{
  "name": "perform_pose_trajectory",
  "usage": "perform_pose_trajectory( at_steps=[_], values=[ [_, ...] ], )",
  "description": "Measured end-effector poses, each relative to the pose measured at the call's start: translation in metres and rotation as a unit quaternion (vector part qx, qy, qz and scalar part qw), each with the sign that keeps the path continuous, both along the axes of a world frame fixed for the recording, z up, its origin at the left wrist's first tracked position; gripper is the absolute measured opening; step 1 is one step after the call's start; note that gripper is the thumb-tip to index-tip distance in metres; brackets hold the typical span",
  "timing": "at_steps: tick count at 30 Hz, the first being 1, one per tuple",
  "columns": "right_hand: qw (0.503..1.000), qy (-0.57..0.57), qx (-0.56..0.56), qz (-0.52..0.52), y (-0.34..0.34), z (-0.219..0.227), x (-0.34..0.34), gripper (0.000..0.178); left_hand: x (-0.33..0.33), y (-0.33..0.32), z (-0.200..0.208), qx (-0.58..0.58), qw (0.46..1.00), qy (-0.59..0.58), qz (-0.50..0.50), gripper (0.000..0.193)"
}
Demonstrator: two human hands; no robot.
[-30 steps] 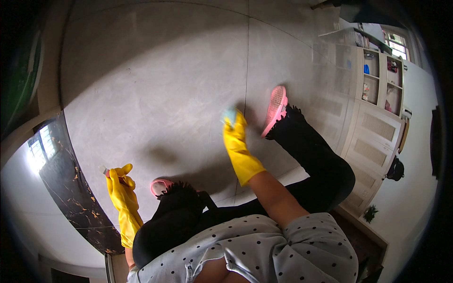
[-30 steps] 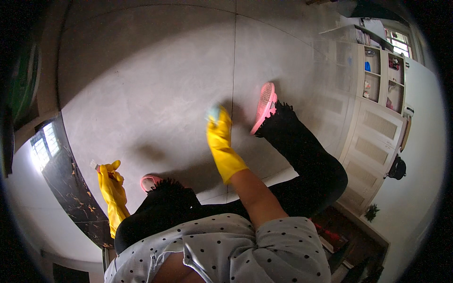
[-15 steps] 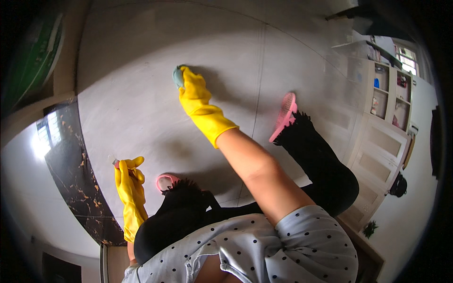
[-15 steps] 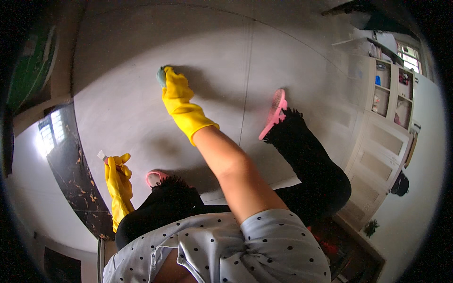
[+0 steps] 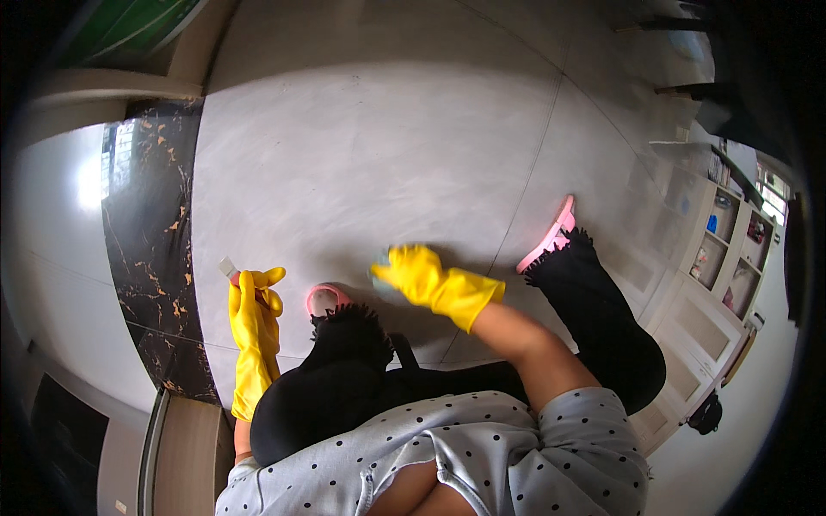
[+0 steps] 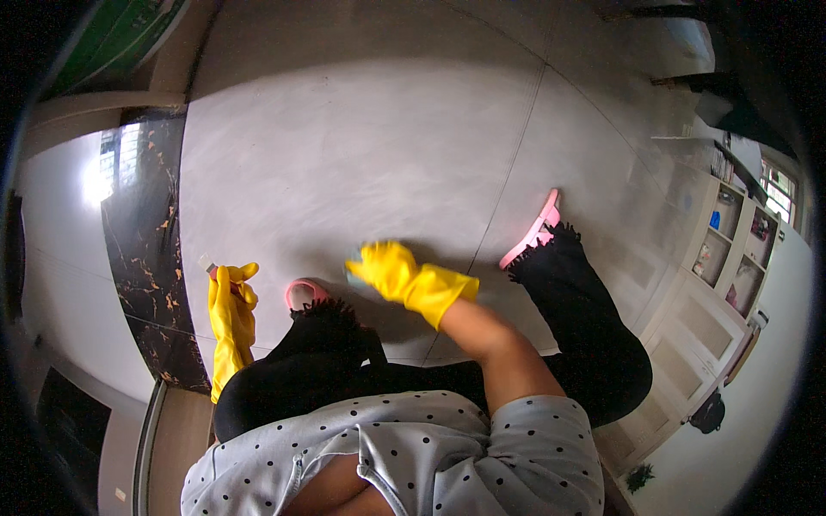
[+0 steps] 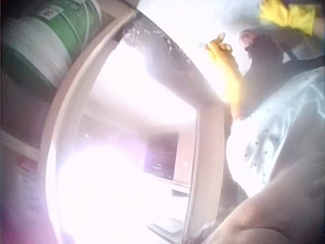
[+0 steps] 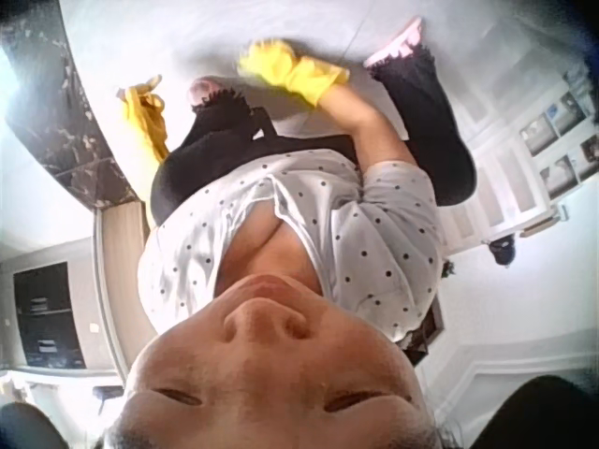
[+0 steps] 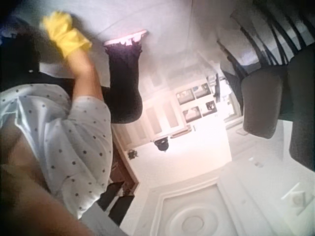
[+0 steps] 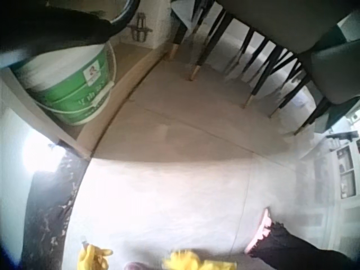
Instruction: The person kneels on the floor and uses a cloth and a scraper to clean the tiled surface. They wipe the floor with the cloth and use the scraper to remove stuck debris, then walk to another room.
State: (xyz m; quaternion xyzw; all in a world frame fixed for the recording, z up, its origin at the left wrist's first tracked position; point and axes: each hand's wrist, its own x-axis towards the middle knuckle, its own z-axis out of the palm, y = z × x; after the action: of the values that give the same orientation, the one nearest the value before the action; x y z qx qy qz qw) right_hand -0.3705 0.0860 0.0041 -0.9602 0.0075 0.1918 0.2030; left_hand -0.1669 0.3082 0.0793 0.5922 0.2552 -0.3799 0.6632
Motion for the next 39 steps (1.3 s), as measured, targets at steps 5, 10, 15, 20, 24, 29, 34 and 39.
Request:
perform_pose_trajectory(
  at_steps=[5, 10, 15, 20, 24, 29, 34, 39],
  values=[
    [0.971, -0.053, 0.015, -0.233, -0.055, 0.002, 0.087, 0.017, -0.002, 0.017, 0.0, 0.003, 0.999, -0.022, 0.03, 0.024],
    [0.946, -0.19, 0.026, -0.261, -0.06, 0.028, 0.106, 0.028, -0.001, 0.024, 0.001, -0.014, 0.998, -0.045, 0.043, 0.024],
    [0.987, -0.091, 0.088, -0.103, 0.006, 0.063, 0.071, 0.041, -0.006, 0.034, 0.0, -0.019, 0.997, -0.036, 0.069, 0.024],
    [0.992, -0.069, -0.035, -0.1, 0.061, -0.024, 0.025, 0.029, -0.008, 0.044, -0.001, -0.017, 0.996, -0.047, 0.071, 0.025],
    [0.982, -0.041, 0.021, -0.181, 0.003, -0.004, 0.121, 0.034, -0.013, 0.064, -0.001, 0.002, 0.994, -0.056, 0.09, 0.024],
    [0.977, -0.048, -0.016, -0.208, -0.069, -0.004, 0.178, 0.046, -0.011, 0.058, 0.001, -0.021, 0.993, -0.049, 0.107, 0.024],
    [0.977, -0.128, -0.122, -0.123, -0.04, 0.013, 0.151, 0.056, -0.015, 0.06, 0.001, -0.042, 0.988, -0.052, 0.138, 0.022],
    [0.985, -0.098, -0.047, -0.136, -0.077, -0.016, 0.166, 0.043, -0.014, 0.054, 0.0, -0.058, 0.988, -0.04, 0.135, 0.021]
  ],
)
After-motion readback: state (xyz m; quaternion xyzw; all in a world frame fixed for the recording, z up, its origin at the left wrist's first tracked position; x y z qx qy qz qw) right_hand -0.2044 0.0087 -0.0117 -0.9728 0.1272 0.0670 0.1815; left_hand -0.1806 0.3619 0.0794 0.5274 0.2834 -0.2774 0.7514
